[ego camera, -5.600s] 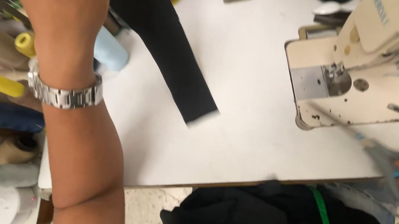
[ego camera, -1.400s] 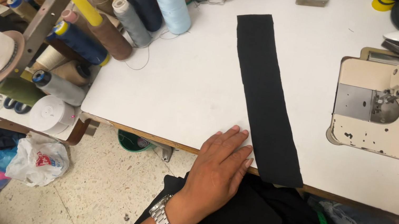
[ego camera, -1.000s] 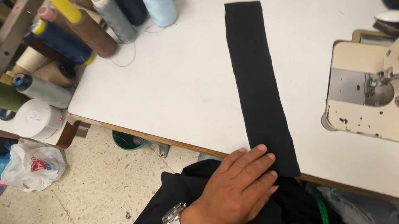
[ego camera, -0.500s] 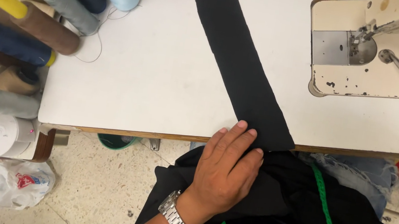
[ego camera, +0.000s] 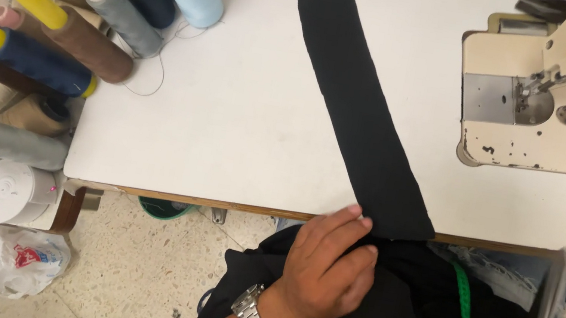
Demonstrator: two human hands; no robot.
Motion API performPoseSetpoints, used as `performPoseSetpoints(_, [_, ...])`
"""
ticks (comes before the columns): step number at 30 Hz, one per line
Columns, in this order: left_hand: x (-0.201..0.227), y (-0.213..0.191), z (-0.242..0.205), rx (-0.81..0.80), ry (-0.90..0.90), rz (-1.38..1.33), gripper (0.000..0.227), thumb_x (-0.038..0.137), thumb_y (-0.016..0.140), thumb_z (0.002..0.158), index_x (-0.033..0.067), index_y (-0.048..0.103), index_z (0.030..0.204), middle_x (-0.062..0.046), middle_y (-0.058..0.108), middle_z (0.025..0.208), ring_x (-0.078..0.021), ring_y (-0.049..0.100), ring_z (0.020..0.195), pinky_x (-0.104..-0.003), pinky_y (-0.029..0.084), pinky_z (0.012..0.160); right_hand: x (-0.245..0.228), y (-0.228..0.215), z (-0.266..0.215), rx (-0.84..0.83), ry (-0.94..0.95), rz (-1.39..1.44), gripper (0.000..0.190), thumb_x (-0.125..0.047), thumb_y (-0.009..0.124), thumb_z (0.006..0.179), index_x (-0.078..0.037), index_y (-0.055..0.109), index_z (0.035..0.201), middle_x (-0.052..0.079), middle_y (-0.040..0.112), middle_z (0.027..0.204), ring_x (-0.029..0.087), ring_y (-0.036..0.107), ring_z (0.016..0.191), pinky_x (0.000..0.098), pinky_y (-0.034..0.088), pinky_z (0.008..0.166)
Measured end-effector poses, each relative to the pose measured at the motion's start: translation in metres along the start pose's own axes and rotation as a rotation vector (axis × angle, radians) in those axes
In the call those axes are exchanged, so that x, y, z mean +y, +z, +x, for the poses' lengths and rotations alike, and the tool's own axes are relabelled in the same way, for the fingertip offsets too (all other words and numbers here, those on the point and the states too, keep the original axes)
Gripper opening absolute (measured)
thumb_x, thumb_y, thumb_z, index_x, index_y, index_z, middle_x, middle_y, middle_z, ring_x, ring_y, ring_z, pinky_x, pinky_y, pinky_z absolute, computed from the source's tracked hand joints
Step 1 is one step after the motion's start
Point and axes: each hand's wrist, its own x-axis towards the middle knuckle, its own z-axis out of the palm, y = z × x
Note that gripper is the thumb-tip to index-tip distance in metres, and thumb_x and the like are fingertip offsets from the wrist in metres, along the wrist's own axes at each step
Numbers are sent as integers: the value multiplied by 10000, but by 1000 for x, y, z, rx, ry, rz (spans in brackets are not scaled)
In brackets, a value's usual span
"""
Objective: Cutting a strip of black fabric with scissors and measuring it with a tape measure at a sewing station.
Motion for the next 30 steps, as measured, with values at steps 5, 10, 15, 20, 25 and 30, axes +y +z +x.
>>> performPoseSetpoints(5, [31, 7, -28, 82, -1007, -619, 200, 118, 746, 869, 67, 720, 1061, -71, 687, 1061, -139, 639, 831, -248, 556, 771, -29, 28, -36, -147, 250, -48, 529, 226, 504, 1004, 104, 678, 1489, 632, 659, 1038, 787, 596, 911, 730, 410, 896])
performPoseSetpoints(10, [26, 20, -8, 8, -1696, -1054, 286, 147, 768, 849, 37, 732, 1111, -63, 748, 962, -144, 685, 880, -262, 564, 768, -11, 24, -3, -275, 347, -273, 747, 199, 753, 820, -72, 682, 1513, 458, 789, 1140, 599, 729, 1045, 594, 479, 978])
performPoseSetpoints(15, [28, 33, -2, -29, -1704, -1166, 157, 198, 781, 878, 78, 680, 861, -40, 700, 836, -159, 735, 916, -254, 585, 732, -40, 45, -42, -233, 394, -360, 907, 287, 847, 784, -154, 620, 1544, 320, 783, 1324, 496, 727, 1264, 565, 451, 1114])
performPoseSetpoints(20, [29, 34, 2, 17, -1691, -1209, 235, 190, 758, 905, 55, 670, 734, -159, 761, 865, -215, 761, 874, -259, 604, 708, -31, 42, -36, -296, 364, -384, 1054, 357, 939, 649, -162, 667, 1525, 289, 853, 1328, 459, 790, 1229, 539, 520, 1050])
performPoseSetpoints(25, [35, 32, 3, -13, -1630, -1223, 227, 190, 737, 927, 27, 690, 776, -166, 763, 863, -236, 769, 861, -261, 609, 679, -25, 49, -37, -329, 233, -396, 979, 205, 941, 633, -156, 697, 1509, 352, 888, 1078, 502, 834, 970, 556, 574, 917])
performPoseSetpoints(30, [35, 29, 6, -9, -1640, -1260, 214, 155, 726, 943, 29, 668, 780, -181, 765, 881, -239, 774, 860, -250, 616, 675, -37, 71, -54, -288, 204, -361, 990, 290, 933, 618, -120, 712, 1492, 375, 855, 1000, 491, 783, 884, 550, 577, 861])
